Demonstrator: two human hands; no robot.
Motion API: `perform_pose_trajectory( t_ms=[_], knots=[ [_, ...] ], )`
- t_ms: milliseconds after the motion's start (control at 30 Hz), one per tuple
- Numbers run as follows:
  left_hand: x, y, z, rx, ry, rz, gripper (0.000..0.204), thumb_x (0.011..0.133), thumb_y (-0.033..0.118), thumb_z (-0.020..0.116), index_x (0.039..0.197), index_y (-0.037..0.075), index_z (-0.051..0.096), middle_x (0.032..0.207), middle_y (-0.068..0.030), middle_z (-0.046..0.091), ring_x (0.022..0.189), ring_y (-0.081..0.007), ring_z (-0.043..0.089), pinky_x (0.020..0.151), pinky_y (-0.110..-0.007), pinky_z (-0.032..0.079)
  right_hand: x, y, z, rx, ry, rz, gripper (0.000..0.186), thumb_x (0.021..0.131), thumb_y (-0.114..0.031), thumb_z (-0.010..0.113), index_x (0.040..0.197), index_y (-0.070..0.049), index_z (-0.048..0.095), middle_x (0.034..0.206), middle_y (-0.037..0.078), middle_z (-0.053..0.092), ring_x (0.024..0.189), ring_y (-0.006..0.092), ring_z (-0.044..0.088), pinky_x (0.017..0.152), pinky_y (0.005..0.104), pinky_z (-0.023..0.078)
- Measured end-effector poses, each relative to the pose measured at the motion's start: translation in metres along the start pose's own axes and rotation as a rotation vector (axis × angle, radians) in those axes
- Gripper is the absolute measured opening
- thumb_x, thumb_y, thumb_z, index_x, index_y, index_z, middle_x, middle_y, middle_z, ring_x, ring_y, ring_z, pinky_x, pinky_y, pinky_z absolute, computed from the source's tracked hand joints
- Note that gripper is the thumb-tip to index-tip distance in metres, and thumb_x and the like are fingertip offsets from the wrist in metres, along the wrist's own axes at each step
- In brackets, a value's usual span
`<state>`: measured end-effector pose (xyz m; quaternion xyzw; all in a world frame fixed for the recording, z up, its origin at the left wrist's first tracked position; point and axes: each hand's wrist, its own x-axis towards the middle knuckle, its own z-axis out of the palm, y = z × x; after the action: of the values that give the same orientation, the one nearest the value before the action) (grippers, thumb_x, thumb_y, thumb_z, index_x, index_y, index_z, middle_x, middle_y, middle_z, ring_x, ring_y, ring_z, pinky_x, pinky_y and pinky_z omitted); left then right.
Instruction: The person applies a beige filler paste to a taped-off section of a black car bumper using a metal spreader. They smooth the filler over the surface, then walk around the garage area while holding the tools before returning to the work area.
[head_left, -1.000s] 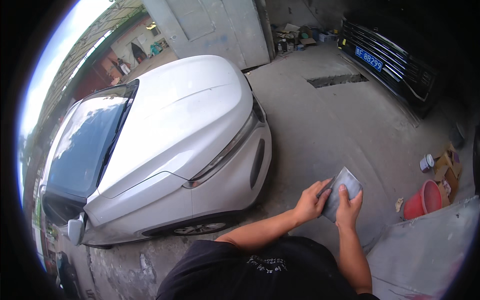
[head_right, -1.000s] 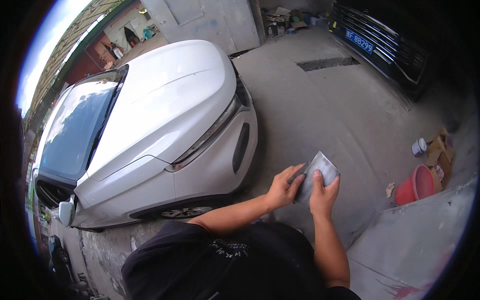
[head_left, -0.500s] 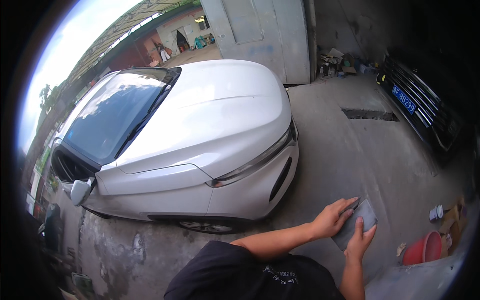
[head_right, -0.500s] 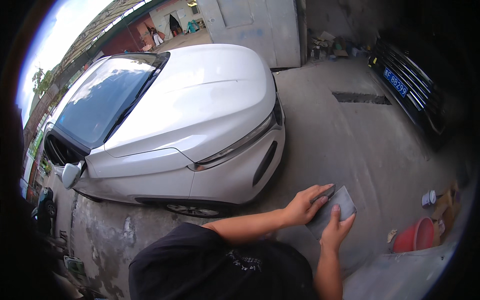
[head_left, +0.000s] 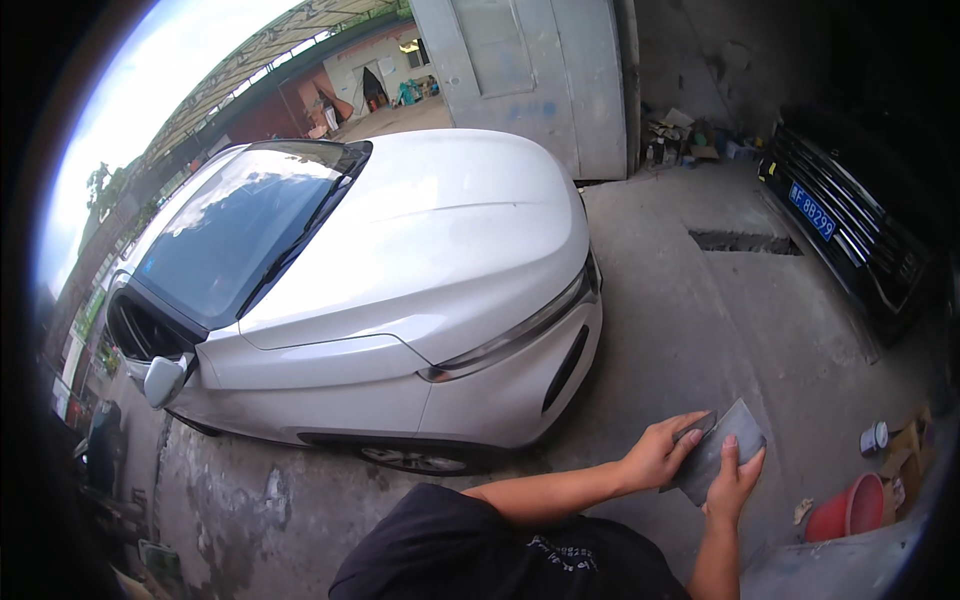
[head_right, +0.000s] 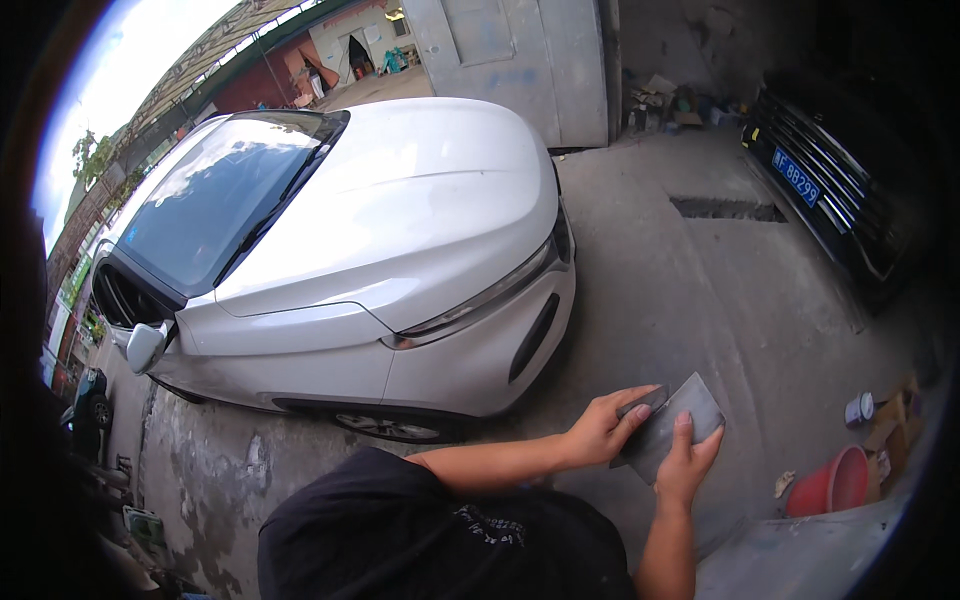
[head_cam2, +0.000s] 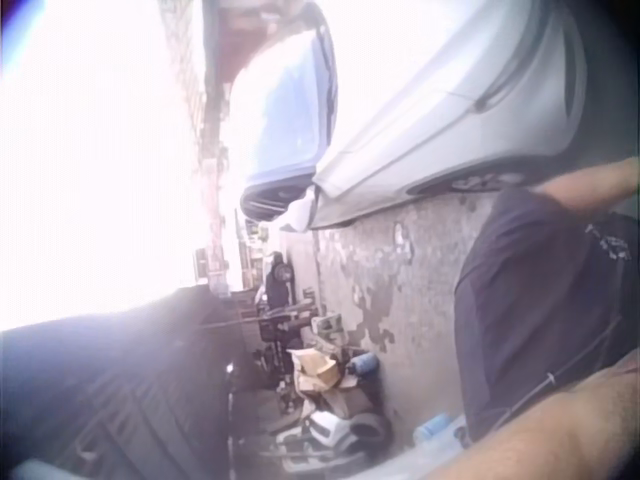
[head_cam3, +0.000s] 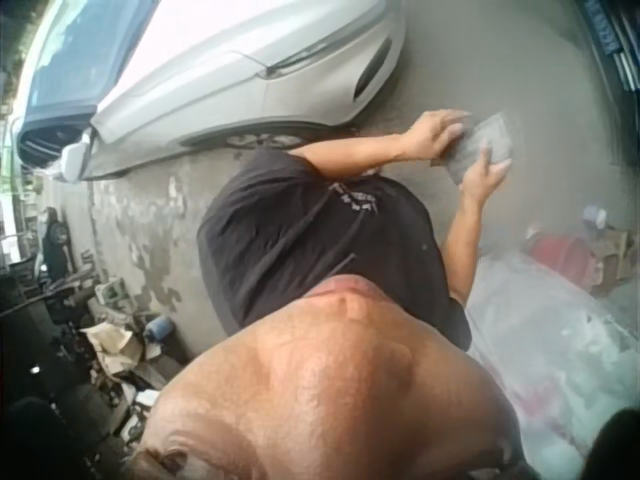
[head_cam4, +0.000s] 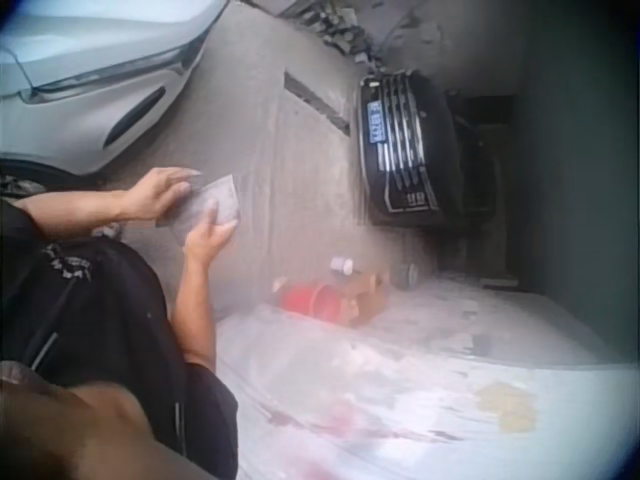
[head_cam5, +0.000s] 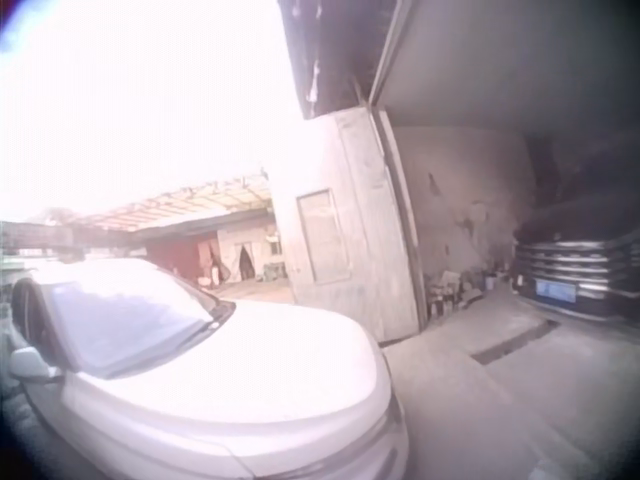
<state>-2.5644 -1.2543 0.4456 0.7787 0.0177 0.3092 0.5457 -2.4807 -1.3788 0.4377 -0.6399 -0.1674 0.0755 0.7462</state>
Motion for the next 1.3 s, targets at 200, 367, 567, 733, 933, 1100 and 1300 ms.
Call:
perform_pose_trajectory(
  t_ms=[200,367,567,733,933,1100,1300],
  knots=[
    [-0.013,-0.007,0.002,0.066,-0.121,0.006,0.033,0.095,0.012,0.051,0.123,-0.005,0.051,0.1,-0.024,0.061,0.09,-0.0395,0.06,0.079,-0.04,0.049,0.002,-0.001,0.003,0.004,0.029,0.004,0.047,0.092,-0.019,0.058,0.129,0.005,0.042,0.125,0.016,0.051,0.11,0.0226,0.052,0.096,0.0336,0.04],
    [-0.013,-0.012,0.0,0.046,-0.145,0.008,0.033,0.095,0.012,0.05,0.122,-0.005,0.051,0.098,-0.0241,0.06,0.089,-0.0386,0.061,0.077,-0.038,0.049,0.009,-0.007,-0.007,-0.067,-0.053,-0.002,0.048,0.092,-0.021,0.059,0.129,0.005,0.042,0.124,0.016,0.051,0.11,0.0222,0.051,0.095,0.0335,0.041],
    [-0.01,-0.009,0.004,0.101,-0.128,0.015,0.033,0.095,0.013,0.05,0.122,-0.006,0.051,0.1,-0.0243,0.061,0.091,-0.0397,0.061,0.078,-0.039,0.049,0.001,0.005,-0.003,-0.013,0.047,0.047,0.049,0.092,-0.021,0.059,0.13,0.005,0.041,0.123,0.017,0.052,0.11,0.0222,0.051,0.094,0.0323,0.042],
    [-0.009,-0.014,0.001,0.058,-0.109,0.054,0.033,0.096,0.015,0.05,0.121,-0.007,0.052,0.1,-0.0246,0.061,0.09,-0.0404,0.06,0.079,-0.041,0.05,0.009,-0.01,-0.005,0.014,-0.019,0.09,0.048,0.092,-0.021,0.059,0.128,0.005,0.042,0.12,0.016,0.053,0.105,0.0215,0.053,0.091,0.0328,0.043],
    [-0.011,-0.009,0.007,0.105,-0.166,-0.02,0.032,0.096,0.015,0.048,0.121,-0.004,0.052,0.097,-0.0228,0.06,0.089,-0.0393,0.059,0.078,-0.042,0.048,0.009,0.0,-0.006,-0.031,0.059,0.09,0.047,0.092,-0.021,0.059,0.127,0.005,0.042,0.12,0.015,0.053,0.105,0.0212,0.053,0.092,0.0335,0.043],
    [0.004,-0.006,-0.001,0.012,-0.102,-0.038,0.034,0.096,0.019,0.05,0.12,-0.005,0.053,0.101,-0.0229,0.061,0.091,-0.0402,0.06,0.08,-0.041,0.049,0.007,0.025,-0.018,0.021,0.014,0.056,0.048,0.092,-0.021,0.059,0.128,0.005,0.042,0.12,0.015,0.053,0.105,0.0212,0.053,0.091,0.0334,0.043],
    [-0.019,-0.021,0.005,0.09,-0.31,-0.116,0.031,0.098,0.02,0.048,0.114,-0.005,0.056,0.1,-0.0223,0.062,0.09,-0.039,0.06,0.078,-0.04,0.049,0.024,-0.004,-0.015,-0.01,-0.064,0.181,0.04,0.091,-0.019,0.06,0.122,0.002,0.047,0.112,0.012,0.056,0.099,0.0188,0.054,0.088,0.031,0.044]
  ],
)
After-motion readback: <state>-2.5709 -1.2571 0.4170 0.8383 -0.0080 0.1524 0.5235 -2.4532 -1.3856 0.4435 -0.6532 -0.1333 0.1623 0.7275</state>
